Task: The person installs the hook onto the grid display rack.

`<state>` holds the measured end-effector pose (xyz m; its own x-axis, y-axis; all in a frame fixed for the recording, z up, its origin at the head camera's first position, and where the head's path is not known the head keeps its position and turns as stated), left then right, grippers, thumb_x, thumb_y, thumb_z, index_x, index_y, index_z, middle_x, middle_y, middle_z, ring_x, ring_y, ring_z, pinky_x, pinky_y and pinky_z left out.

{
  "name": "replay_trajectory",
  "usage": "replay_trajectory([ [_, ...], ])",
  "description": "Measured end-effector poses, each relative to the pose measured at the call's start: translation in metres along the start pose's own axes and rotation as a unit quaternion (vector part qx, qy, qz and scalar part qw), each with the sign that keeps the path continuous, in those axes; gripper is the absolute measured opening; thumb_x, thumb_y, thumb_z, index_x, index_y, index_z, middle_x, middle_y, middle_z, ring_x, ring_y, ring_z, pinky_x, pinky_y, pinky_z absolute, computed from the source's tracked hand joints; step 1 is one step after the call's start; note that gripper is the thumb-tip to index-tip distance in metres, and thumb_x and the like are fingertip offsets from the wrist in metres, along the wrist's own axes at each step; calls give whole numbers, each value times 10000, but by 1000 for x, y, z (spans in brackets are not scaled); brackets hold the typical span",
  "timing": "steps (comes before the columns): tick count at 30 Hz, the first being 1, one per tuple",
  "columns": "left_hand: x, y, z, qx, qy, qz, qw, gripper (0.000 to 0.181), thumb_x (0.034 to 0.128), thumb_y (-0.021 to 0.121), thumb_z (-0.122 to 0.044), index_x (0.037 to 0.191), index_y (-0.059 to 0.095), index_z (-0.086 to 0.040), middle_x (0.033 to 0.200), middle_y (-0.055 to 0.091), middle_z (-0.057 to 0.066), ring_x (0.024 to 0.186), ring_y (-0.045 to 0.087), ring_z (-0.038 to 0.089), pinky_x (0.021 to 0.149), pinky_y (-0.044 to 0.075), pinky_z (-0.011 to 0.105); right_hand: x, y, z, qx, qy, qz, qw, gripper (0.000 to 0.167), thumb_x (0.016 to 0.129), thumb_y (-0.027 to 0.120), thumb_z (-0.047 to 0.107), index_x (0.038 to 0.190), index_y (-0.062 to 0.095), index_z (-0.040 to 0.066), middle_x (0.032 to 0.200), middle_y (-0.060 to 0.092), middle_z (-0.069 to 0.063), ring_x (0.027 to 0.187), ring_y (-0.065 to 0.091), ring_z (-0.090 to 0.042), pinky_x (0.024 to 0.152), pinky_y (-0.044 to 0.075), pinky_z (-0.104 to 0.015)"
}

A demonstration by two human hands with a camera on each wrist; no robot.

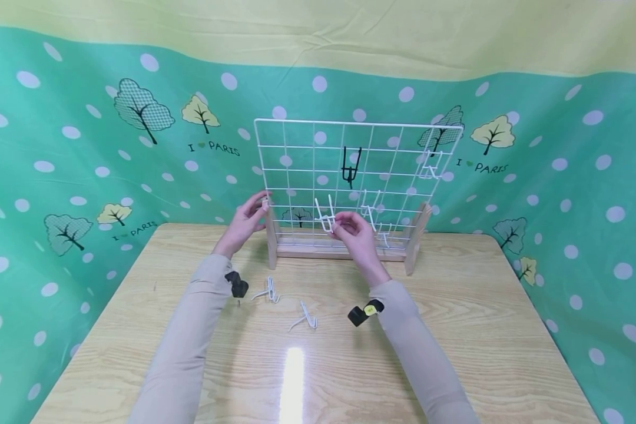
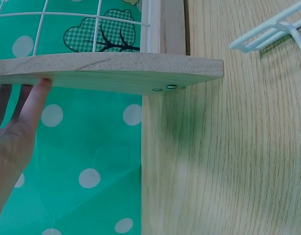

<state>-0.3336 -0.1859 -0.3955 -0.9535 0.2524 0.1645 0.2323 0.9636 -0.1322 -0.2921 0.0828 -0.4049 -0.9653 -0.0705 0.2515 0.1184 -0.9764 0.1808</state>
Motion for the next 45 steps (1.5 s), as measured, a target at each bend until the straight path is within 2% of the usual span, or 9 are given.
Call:
replay_trajectory([
  [7,2,-1,3,-28,9,23,10000,476,1034,462,-139,1482,333,-42,1434,377,280,1300,377,435,989,434,579,6,3,-1,120,-16,-136,9998,243,890,580,-122,1129,533,-125,1015,556,-176,871,611,-208,871,560,-381],
  [11,2,-1,4,-68,-34,21,10000,479,1032,471,-147,1484,339,-61,1441,374,270,1305,375,426,993,436,569,9,4,-2,140,51,-239,9996,239,891,587,-108,1127,551,-86,1002,555,-137,882,612,-219,893,546,-416],
  [17,2,-1,4,-85,-42,26,10000,483,1032,468,-142,1486,327,-53,1447,361,282,1311,363,435,1001,418,587,17,4,0,12,97,-345,9994,234,903,593,-73,1132,558,-40,1104,531,-253,900,609,-223,869,561,-345],
  [24,1,-2,5,-130,-5,27,9999,477,1034,464,-136,1481,327,-41,1447,350,298,1309,360,440,1005,407,598,27,6,6,8,170,-635,9978,273,891,598,-89,1158,543,-111,977,557,-108,854,609,-191,841,571,-313],
  [27,2,-2,5,-165,-4,38,9999,481,1033,466,-136,1481,323,-37,1447,346,305,1312,358,441,1007,403,602,29,8,6,131,213,-727,9970,284,885,590,-116,1161,530,-141,959,547,-104,837,605,-178,828,575,-303],
  [37,2,-2,5,-65,-22,45,10000,481,1034,466,-147,1487,327,-64,1449,359,287,1324,358,412,1001,437,541,23,8,-4,-83,446,-661,9968,264,892,589,-93,1153,546,-84,999,554,-127,832,630,-179,900,544,-402],
  [45,1,-1,5,-41,-61,24,10000,480,1037,461,-156,1491,327,-78,1451,354,284,1326,357,403,1001,443,527,20,11,-9,149,220,-564,9981,285,871,563,-165,1147,514,-112,1015,521,-170,807,614,-184,824,579,-330],
])
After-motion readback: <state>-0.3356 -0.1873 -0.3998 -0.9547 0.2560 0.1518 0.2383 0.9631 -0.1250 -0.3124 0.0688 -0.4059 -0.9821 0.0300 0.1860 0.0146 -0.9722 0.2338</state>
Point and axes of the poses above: each hand's wrist, its own x-axis towards the middle knuckle, its own y-axis out of the palm, z = x × y, the point moved 3 cm from there along x, towards the middle knuckle
